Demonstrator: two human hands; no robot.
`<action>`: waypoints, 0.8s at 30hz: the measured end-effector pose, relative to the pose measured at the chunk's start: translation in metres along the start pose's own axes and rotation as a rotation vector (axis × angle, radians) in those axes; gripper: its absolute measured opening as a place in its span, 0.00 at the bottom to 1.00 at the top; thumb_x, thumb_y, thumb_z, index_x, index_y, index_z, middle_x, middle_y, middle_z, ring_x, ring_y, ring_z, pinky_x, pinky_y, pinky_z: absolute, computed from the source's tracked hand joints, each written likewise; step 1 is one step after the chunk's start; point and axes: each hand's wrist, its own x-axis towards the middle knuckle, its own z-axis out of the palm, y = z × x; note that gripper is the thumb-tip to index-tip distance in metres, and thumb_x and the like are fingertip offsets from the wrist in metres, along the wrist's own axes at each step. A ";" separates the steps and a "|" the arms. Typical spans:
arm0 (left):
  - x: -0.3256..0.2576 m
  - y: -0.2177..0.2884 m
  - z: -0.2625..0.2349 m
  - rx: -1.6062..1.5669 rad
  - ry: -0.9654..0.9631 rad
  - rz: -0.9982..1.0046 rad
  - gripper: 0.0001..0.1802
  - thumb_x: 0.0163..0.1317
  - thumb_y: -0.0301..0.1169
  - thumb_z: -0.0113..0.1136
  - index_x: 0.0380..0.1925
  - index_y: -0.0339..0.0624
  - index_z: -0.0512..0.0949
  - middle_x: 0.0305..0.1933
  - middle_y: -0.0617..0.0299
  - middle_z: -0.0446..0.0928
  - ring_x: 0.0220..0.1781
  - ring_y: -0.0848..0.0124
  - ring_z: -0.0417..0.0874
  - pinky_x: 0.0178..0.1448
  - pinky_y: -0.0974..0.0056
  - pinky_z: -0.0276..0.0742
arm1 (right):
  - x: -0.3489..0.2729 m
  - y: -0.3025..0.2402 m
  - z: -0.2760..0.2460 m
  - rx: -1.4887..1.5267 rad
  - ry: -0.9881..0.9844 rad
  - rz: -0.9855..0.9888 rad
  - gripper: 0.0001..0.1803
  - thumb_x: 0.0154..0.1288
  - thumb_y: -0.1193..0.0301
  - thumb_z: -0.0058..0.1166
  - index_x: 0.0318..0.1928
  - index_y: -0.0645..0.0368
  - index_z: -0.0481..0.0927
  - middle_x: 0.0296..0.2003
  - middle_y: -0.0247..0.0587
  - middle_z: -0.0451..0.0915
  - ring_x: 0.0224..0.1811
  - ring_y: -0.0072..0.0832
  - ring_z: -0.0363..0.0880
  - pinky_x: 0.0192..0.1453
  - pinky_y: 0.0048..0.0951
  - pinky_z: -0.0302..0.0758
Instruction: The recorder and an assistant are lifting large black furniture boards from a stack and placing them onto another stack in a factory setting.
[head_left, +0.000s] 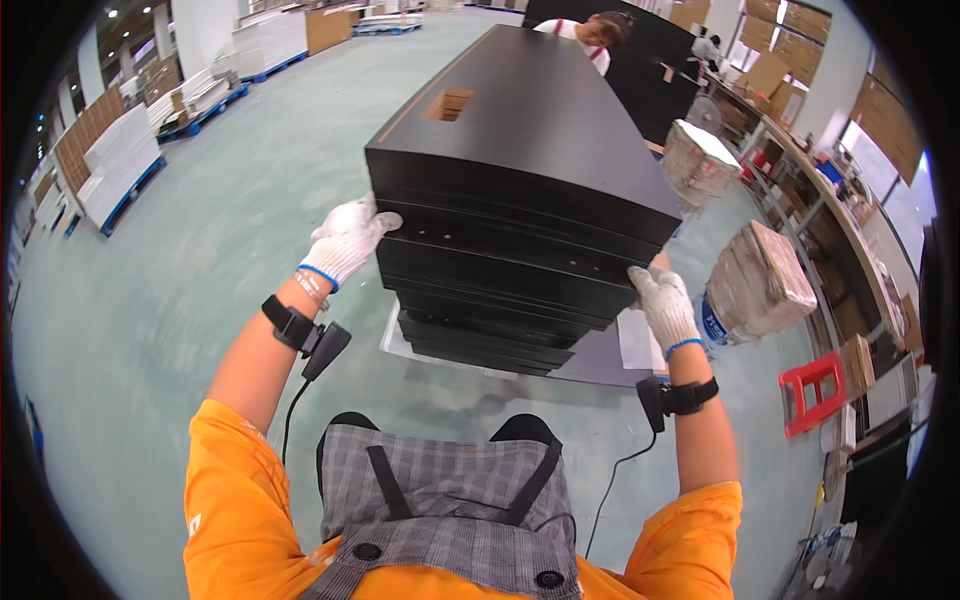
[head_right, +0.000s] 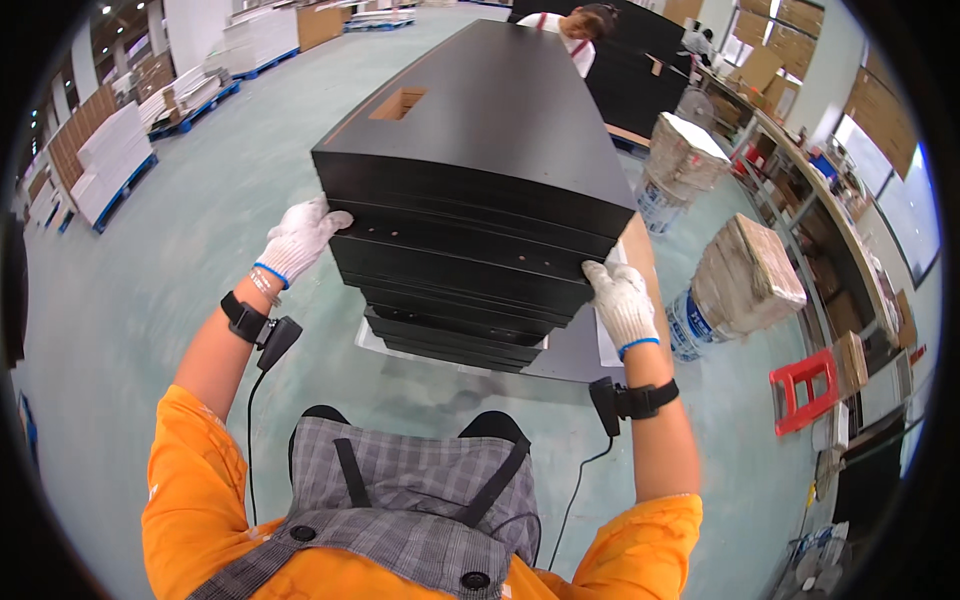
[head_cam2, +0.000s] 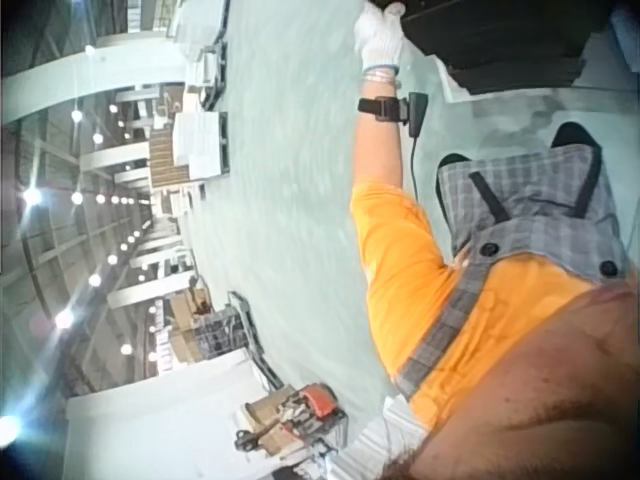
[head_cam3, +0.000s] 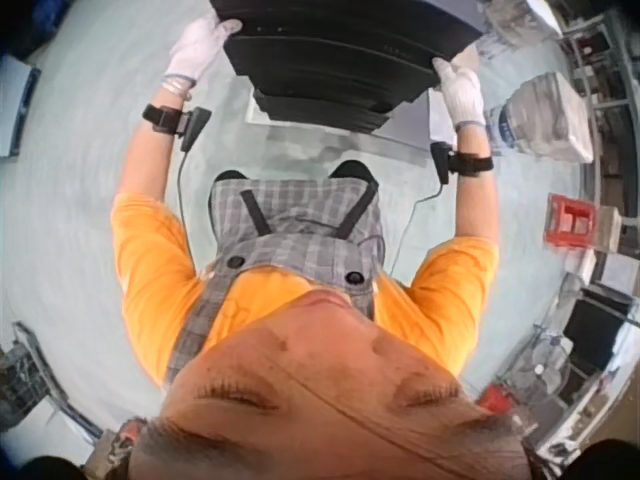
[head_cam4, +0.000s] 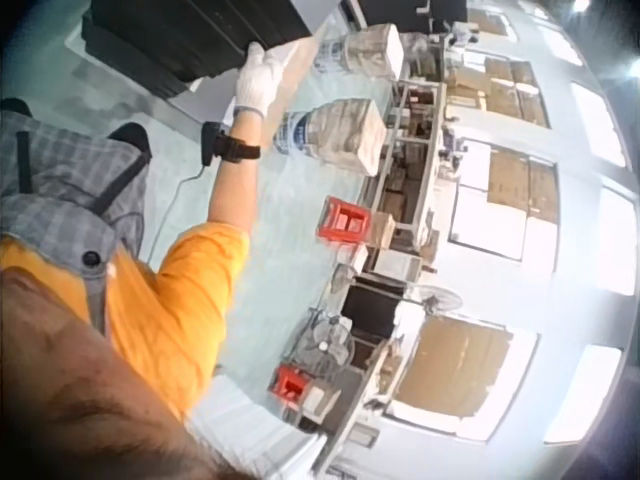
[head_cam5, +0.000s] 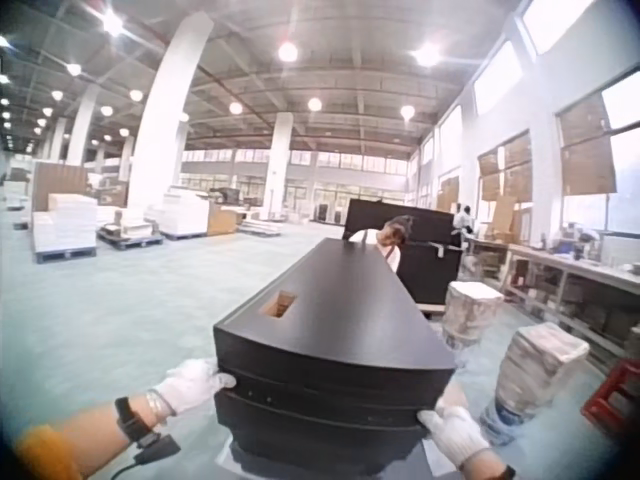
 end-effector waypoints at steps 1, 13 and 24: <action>0.000 0.001 0.001 -0.012 0.015 0.006 0.25 0.63 0.49 0.55 0.56 0.53 0.76 0.48 0.54 0.83 0.55 0.53 0.81 0.60 0.47 0.71 | 0.000 0.000 0.003 0.018 0.016 0.036 0.23 0.68 0.57 0.53 0.43 0.70 0.82 0.25 0.46 0.80 0.27 0.32 0.79 0.38 0.33 0.75; -0.011 0.007 -0.010 -0.226 0.021 0.048 0.24 0.58 0.44 0.60 0.50 0.41 0.81 0.43 0.51 0.85 0.46 0.56 0.84 0.53 0.61 0.74 | -0.012 -0.014 -0.001 -0.008 0.089 0.046 0.24 0.67 0.56 0.53 0.53 0.61 0.81 0.44 0.56 0.84 0.49 0.45 0.82 0.57 0.37 0.72; -0.001 -0.006 0.020 -0.340 0.184 0.151 0.29 0.62 0.39 0.58 0.63 0.42 0.71 0.55 0.49 0.81 0.58 0.55 0.81 0.61 0.56 0.73 | -0.018 -0.019 0.000 -0.050 0.126 -0.038 0.29 0.67 0.56 0.51 0.66 0.51 0.71 0.55 0.55 0.79 0.59 0.51 0.76 0.64 0.43 0.68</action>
